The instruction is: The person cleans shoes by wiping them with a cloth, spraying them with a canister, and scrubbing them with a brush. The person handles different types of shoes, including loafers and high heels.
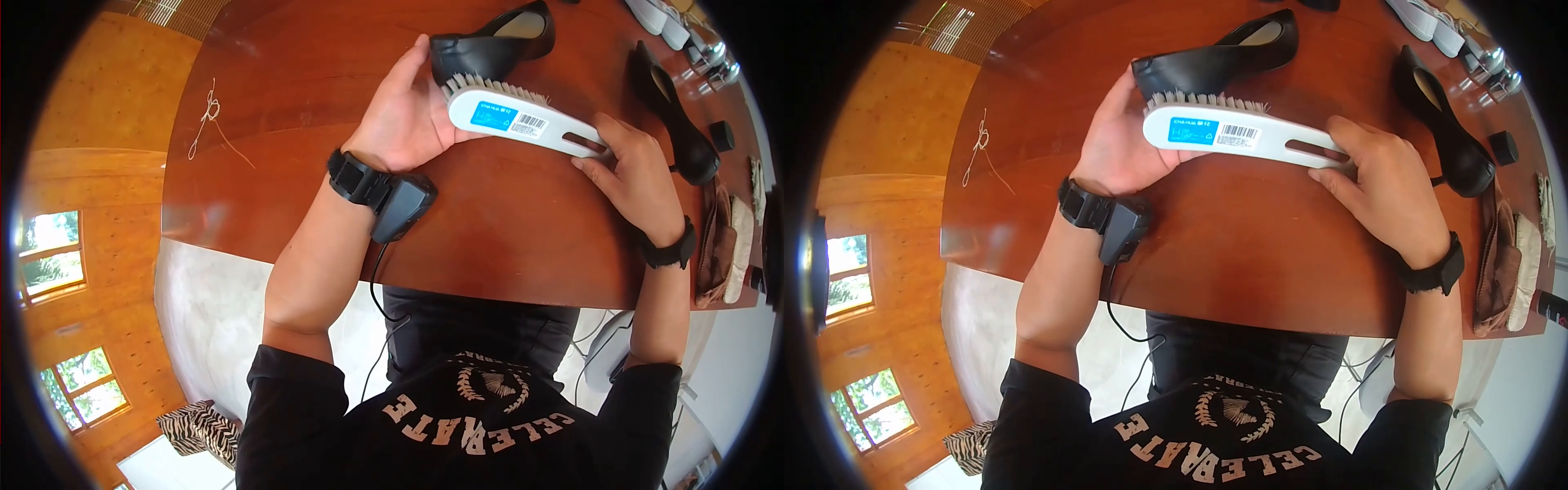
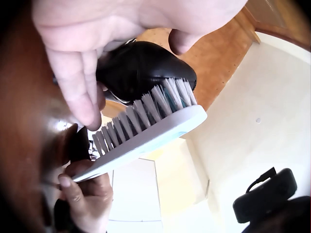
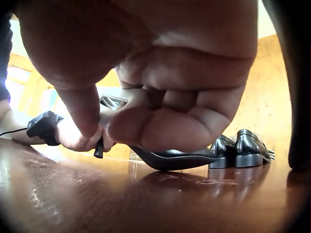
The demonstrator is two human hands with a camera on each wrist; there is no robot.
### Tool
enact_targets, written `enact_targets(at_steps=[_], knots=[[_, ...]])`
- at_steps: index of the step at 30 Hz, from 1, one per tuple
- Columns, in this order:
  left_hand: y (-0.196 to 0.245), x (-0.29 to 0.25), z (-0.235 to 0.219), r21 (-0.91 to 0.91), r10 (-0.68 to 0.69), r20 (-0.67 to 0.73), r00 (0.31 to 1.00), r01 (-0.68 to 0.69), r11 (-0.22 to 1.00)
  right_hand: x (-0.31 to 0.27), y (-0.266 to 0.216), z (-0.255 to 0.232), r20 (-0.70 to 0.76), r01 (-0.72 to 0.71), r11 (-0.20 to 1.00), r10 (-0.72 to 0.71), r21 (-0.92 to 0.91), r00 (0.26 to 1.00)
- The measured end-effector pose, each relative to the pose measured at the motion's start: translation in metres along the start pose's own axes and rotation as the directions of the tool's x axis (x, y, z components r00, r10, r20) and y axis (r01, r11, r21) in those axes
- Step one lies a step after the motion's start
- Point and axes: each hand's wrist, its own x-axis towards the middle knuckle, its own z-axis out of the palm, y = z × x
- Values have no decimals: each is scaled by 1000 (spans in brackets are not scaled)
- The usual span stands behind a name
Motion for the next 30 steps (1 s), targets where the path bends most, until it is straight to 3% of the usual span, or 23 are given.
enact_targets(at_steps=[2,5,9,12,15,16,22,26,30], knots=[[-3,0,3,47,-3,-167,986,11,999,0,-2,2,21,-1,1000,1,18,1000],[-2,1,-11,-130,-67,51,996,73,989,-1,1,4,8,9,999,-9,45,1000],[-5,2,-15,-198,-57,127,990,82,977,0,-2,1,22,-6,997,5,72,1000],[-7,3,-9,-69,7,85,996,-2,998,0,-4,1,49,-24,994,19,111,999],[-14,3,8,301,157,-178,971,-99,948,0,-7,0,60,-37,991,30,127,998],[-15,4,9,305,183,-197,963,-117,945,0,-8,-1,66,-41,990,32,137,997],[-14,3,12,474,282,-236,930,-143,869,-1,-7,1,14,-2,959,-2,284,1000],[-16,1,14,600,269,-115,956,-149,786,-3,0,4,-107,97,944,-67,315,992],[-17,-4,23,770,333,-240,912,-30,637,-2,1,-2,-149,86,919,-30,385,988]])
